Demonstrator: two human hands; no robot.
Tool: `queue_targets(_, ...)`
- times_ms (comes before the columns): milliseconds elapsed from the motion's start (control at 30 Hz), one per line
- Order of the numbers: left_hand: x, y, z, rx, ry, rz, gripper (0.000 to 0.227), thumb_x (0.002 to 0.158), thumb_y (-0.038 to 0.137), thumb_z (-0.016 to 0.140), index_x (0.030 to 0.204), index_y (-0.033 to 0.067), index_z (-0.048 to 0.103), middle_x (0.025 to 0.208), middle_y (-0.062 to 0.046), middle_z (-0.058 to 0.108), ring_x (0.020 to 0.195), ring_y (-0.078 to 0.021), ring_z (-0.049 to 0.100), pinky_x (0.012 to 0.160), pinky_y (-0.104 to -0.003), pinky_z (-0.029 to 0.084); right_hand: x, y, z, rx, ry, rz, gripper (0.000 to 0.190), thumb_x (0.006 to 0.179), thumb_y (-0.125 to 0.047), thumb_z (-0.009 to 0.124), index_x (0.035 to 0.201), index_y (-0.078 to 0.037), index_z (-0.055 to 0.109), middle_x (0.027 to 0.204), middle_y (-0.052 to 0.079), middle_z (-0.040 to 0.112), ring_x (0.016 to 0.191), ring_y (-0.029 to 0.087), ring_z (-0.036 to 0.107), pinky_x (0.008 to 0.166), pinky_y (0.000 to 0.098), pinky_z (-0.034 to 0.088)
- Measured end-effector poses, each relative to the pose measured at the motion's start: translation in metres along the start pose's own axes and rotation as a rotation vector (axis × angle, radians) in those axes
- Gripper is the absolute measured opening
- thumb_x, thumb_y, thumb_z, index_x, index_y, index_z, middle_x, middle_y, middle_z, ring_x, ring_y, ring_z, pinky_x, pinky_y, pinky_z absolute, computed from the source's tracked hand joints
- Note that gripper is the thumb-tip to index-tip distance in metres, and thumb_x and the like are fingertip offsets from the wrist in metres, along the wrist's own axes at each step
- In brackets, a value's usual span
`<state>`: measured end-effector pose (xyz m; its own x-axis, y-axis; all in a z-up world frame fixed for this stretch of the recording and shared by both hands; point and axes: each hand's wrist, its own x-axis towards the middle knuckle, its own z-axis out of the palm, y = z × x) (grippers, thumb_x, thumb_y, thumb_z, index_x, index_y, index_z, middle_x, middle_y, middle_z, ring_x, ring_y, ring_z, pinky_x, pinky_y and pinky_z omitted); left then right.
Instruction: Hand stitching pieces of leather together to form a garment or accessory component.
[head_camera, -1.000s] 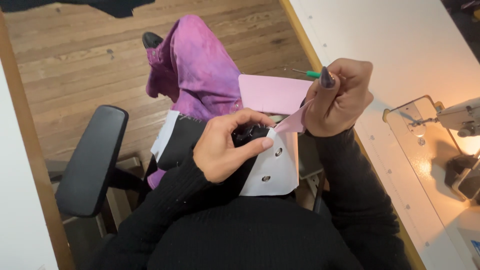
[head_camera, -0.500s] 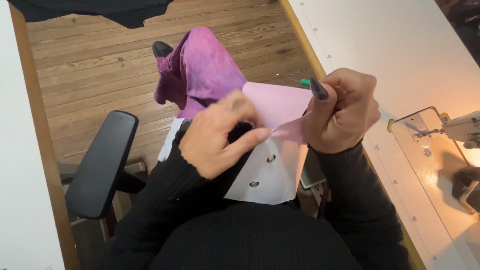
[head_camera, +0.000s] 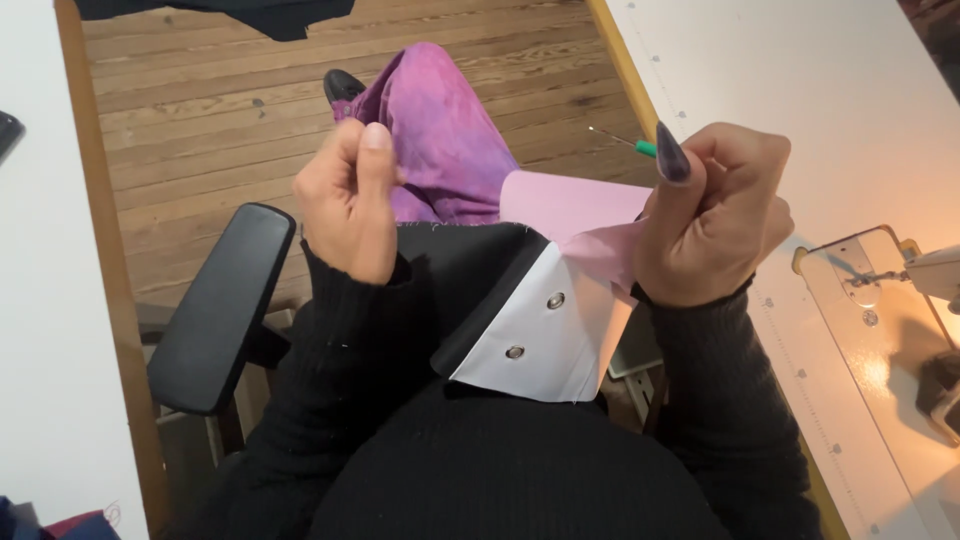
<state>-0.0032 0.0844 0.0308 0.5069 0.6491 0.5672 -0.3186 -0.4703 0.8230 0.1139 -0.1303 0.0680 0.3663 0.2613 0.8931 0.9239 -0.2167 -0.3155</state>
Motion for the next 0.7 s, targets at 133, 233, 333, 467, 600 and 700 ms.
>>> queue_targets(133, 0.002, 0.025, 0.011, -0.089, -0.364, 0.228, 0.041, 0.106, 0.038, 0.049, 0.111, -0.0003, 0.063, 0.115, -0.013, 0.063, 0.103, -0.0262, 0.061, 0.095, -0.04, 0.052, -0.002, -0.005, 0.002, -0.006, -0.013, 0.011, 0.017, 0.117, -0.004, 0.054, 0.104, 0.005, 0.047, 0.078, 0.009, 0.051, 0.051, 0.014, 0.041, 0.049, 0.0304, 0.033)
queue_targets(233, -0.004, 0.028, 0.022, -0.105, -0.871, 0.142, 0.076, 0.083, 0.042, 0.078, 0.143, 0.0062, 0.045, 0.131, -0.019, 0.067, 0.118, -0.0311, 0.07, 0.103, -0.05, 0.058, 0.0, 0.002, 0.004, 0.022, 0.01, -0.019, 0.017, 0.117, -0.001, 0.056, 0.105, 0.004, 0.046, 0.072, 0.007, 0.049, 0.05, 0.014, 0.04, 0.048, 0.0312, 0.033)
queue_targets(333, 0.015, 0.022, 0.03, -0.12, -0.777, 0.196, 0.023, 0.079, 0.017, 0.086, 0.093, 0.0045, 0.073, 0.078, -0.002, 0.072, 0.061, -0.0116, 0.061, 0.06, -0.025, 0.049, 0.013, 0.014, 0.001, -0.021, 0.059, -0.04, 0.018, 0.117, -0.001, 0.058, 0.104, 0.004, 0.046, 0.071, 0.006, 0.048, 0.049, 0.014, 0.034, 0.046, 0.0319, 0.029)
queue_targets(467, 0.066, 0.04, 0.028, 0.147, -0.777, 0.544, 0.027, 0.082, 0.009, 0.086, 0.1, 0.0096, 0.067, 0.104, -0.004, 0.063, 0.09, -0.0198, 0.064, 0.085, -0.035, 0.056, 0.048, 0.006, -0.004, -0.107, 0.028, -0.117, 0.019, 0.124, -0.009, 0.052, 0.111, 0.004, 0.048, 0.075, 0.007, 0.045, 0.052, 0.017, 0.036, 0.049, 0.0355, 0.029)
queue_targets(600, 0.118, 0.094, 0.026, 0.113, -0.8, 0.822, 0.035, 0.085, -0.009, 0.077, 0.116, -0.0056, 0.062, 0.106, -0.017, 0.077, 0.083, -0.0311, 0.074, 0.079, -0.04, 0.059, 0.096, -0.004, -0.016, -0.158, 0.064, -0.273, 0.015, 0.128, 0.001, 0.049, 0.132, 0.014, 0.055, 0.075, 0.018, 0.048, 0.056, 0.023, 0.031, 0.055, 0.0415, 0.027)
queue_targets(700, 0.15, 0.084, 0.029, 0.643, -0.568, 0.965, 0.021, 0.112, 0.017, 0.072, 0.128, 0.0045, 0.076, 0.09, -0.004, 0.076, 0.049, -0.015, 0.06, 0.042, -0.027, 0.049, 0.113, 0.064, -0.023, -0.471, 0.204, -0.322, 0.049, 0.118, 0.006, 0.064, 0.08, -0.003, 0.034, 0.074, 0.01, 0.024, 0.065, 0.027, 0.018, 0.07, 0.0465, 0.029)
